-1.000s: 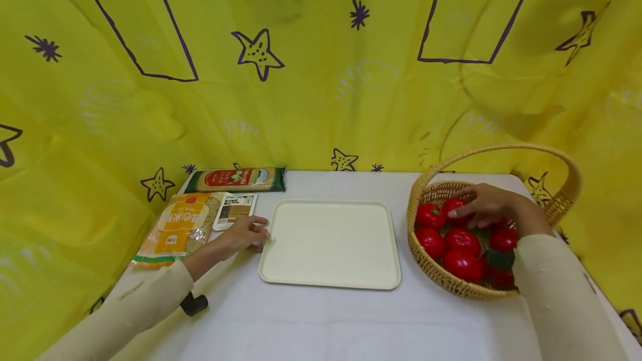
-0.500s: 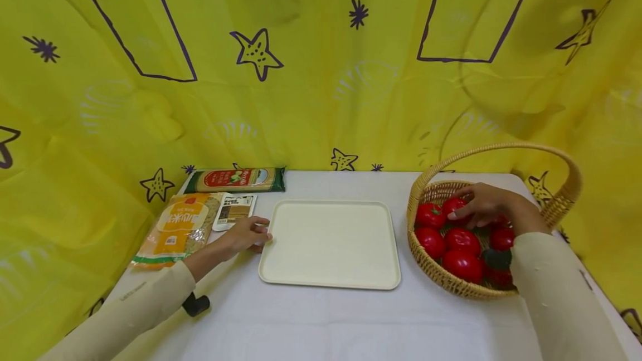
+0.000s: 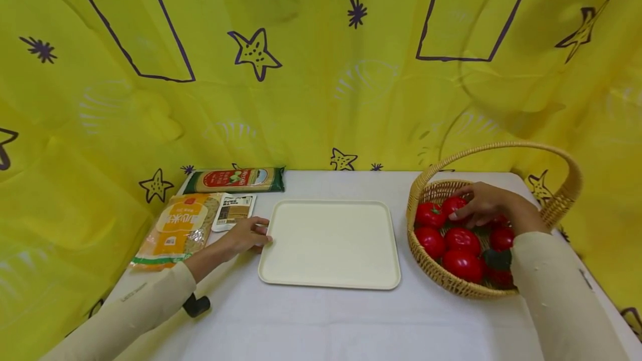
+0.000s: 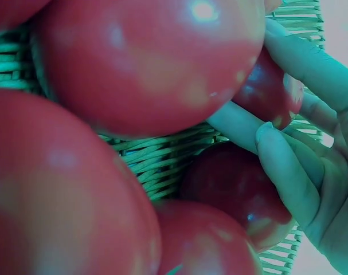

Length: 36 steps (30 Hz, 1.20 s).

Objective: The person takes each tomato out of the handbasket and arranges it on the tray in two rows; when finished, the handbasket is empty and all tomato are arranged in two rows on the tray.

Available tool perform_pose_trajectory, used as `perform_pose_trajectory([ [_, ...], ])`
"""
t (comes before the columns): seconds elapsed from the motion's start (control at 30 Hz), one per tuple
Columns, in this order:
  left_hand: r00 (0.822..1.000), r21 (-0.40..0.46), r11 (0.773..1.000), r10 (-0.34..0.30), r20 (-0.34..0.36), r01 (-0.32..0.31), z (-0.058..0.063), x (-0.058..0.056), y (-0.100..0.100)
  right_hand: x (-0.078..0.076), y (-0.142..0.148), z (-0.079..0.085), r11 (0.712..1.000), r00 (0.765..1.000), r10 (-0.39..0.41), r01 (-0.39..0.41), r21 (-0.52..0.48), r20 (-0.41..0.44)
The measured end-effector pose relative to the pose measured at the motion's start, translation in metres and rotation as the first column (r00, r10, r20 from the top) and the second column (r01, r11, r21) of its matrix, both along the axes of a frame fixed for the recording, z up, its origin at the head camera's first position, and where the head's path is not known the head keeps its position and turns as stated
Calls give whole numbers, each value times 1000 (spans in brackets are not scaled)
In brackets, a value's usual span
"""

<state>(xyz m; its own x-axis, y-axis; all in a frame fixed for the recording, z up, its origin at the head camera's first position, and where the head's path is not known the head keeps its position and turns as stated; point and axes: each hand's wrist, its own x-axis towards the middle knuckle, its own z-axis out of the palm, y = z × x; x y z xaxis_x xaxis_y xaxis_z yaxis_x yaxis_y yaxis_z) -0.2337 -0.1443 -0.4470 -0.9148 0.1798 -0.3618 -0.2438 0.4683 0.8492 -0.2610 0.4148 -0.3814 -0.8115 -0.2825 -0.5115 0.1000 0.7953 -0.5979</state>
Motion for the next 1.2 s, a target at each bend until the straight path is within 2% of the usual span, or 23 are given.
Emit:
perform_pose_trajectory([
  [0.33,1000,11,1000,-12,1,12,-1,-1,-2,0,0,-1,1000,1000,4,-4,-19,6],
  [0.73,1000,5,1000,-4,6,4,-1,-2,-1,-1,3,-3,1000,999,3,-3,-1,-36],
  [1.2,1000,-8,1000,-8,-10,8,-1,-2,-1,9,6,4,997,990,-71,68,-26,-121],
])
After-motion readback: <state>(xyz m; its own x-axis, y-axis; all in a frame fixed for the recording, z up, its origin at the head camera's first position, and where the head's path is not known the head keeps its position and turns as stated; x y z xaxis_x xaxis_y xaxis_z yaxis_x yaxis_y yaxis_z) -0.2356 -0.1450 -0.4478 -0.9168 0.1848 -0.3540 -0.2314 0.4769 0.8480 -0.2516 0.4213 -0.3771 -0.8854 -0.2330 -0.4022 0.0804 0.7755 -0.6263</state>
